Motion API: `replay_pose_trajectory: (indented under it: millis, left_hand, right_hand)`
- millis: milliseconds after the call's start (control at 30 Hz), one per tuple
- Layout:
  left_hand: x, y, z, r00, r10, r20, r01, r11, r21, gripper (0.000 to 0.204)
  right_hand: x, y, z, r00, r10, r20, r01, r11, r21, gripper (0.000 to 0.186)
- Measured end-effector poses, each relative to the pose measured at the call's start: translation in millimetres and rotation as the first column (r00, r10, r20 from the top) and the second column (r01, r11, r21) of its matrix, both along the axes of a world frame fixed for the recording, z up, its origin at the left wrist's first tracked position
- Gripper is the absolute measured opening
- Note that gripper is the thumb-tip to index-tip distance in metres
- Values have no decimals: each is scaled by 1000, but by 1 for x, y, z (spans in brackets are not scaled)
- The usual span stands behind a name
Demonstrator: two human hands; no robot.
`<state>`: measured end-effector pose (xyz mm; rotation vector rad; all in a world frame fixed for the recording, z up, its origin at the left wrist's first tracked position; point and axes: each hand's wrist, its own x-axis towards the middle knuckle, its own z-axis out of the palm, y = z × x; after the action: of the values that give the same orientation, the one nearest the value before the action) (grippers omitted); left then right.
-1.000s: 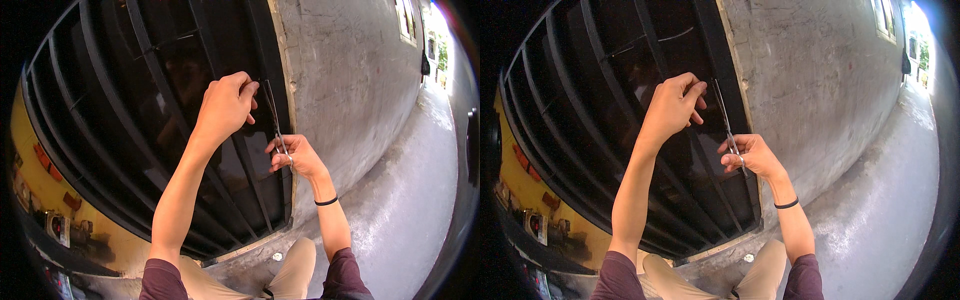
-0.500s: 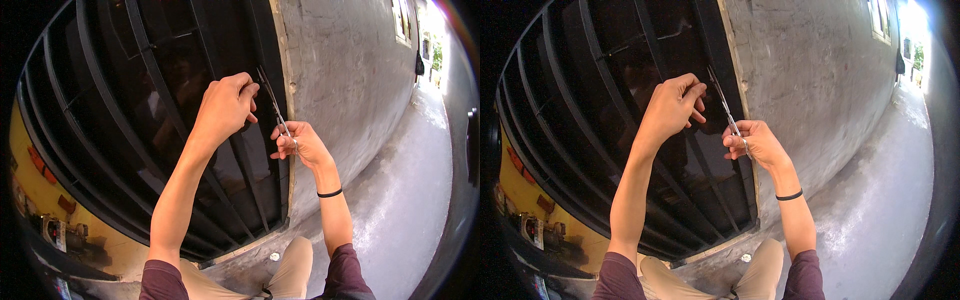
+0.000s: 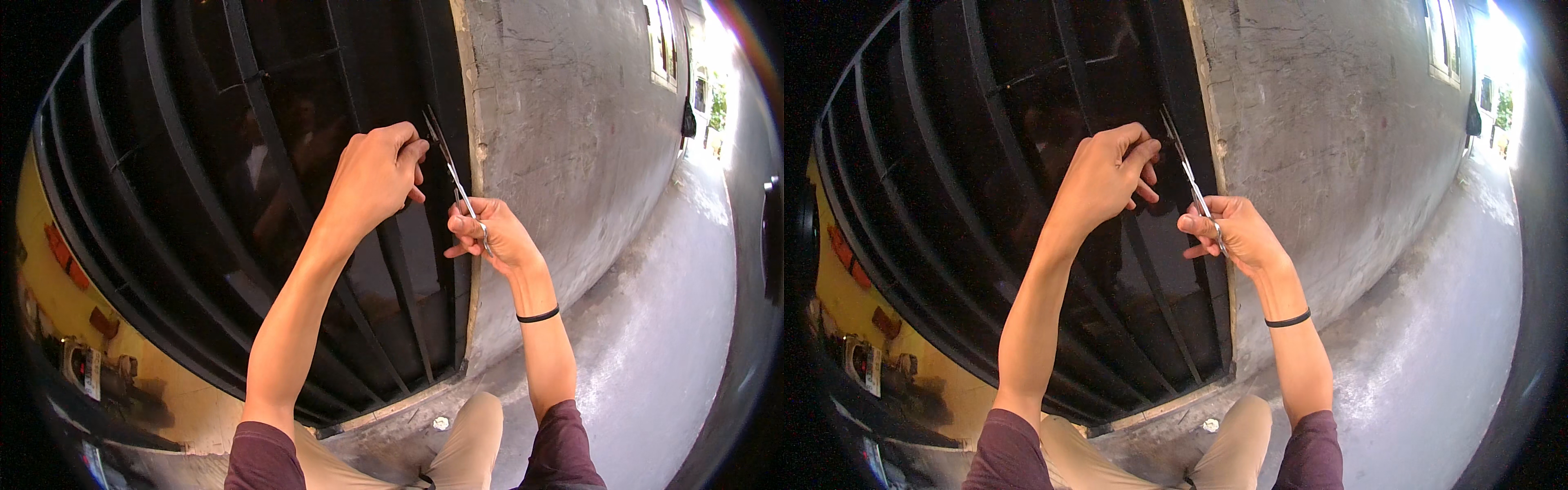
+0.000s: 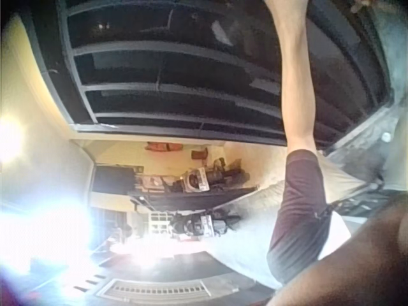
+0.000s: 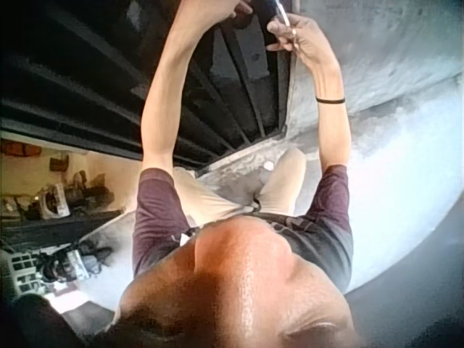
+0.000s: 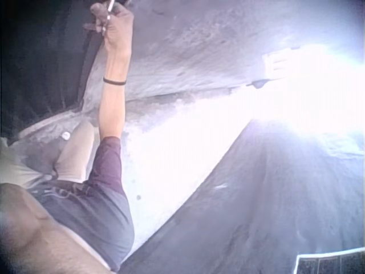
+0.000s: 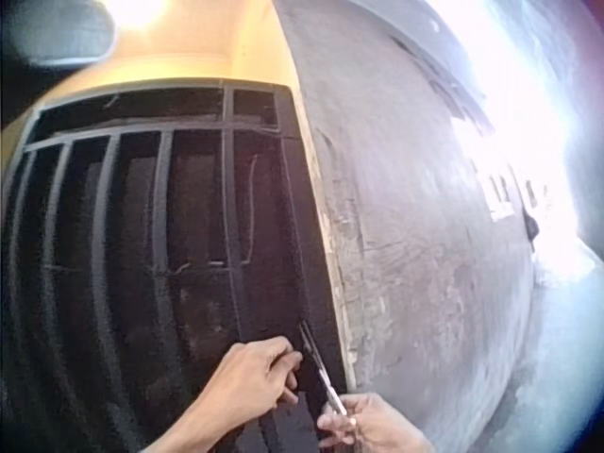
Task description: The person uses shears to cut and trim zip ties on a black metal gate, then picks up the cut debris from the ground.
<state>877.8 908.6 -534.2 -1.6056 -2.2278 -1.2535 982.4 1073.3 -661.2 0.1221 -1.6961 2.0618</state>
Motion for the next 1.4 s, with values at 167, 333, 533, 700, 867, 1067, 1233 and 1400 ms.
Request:
replay_pose_trajectory:
  millis: [167, 333, 533, 700, 867, 1067, 1233, 1400]
  left_hand:
    - [-1, 1, 0, 1000, -1, 10, 1, 1000, -4, 26]
    - [-1, -12, 2, 997, -73, 10, 74, 997, -17, 22]
    - [32, -93, -105, 959, -140, -248, 69, 959, -275, 15]
    - [54, -120, -342, 975, -199, -98, 45, 609, -792, 19]
    - [27, -131, -373, 971, -84, -224, -74, 786, -614, 16]
    - [24, -138, -56, 644, 413, -644, -158, 895, 417, 14]
    - [-11, -124, 115, 111, 379, -919, -78, 925, 373, 16]
    - [-7, -77, 176, 215, -29, -976, -550, 822, -145, 21]
  right_hand:
    - [2, 0, 1, 1000, -8, -1, 8, 999, 45, 23]
    - [19, -10, -15, 997, 50, 63, -53, 998, 43, 15]
    - [87, -42, -58, 995, 27, 100, -38, 992, 118, 36]
    - [75, -78, -27, 988, 106, 115, -120, 985, 127, 39]
    - [26, -92, 27, 998, 56, 34, -64, 950, 305, 30]
    - [-5, -88, 41, 993, -85, -77, 106, 933, 345, 29]
    - [-30, -110, 48, 975, -209, -74, 217, 831, 512, 32]
    - [-58, -123, 62, 940, -239, -245, 321, 863, 391, 56]
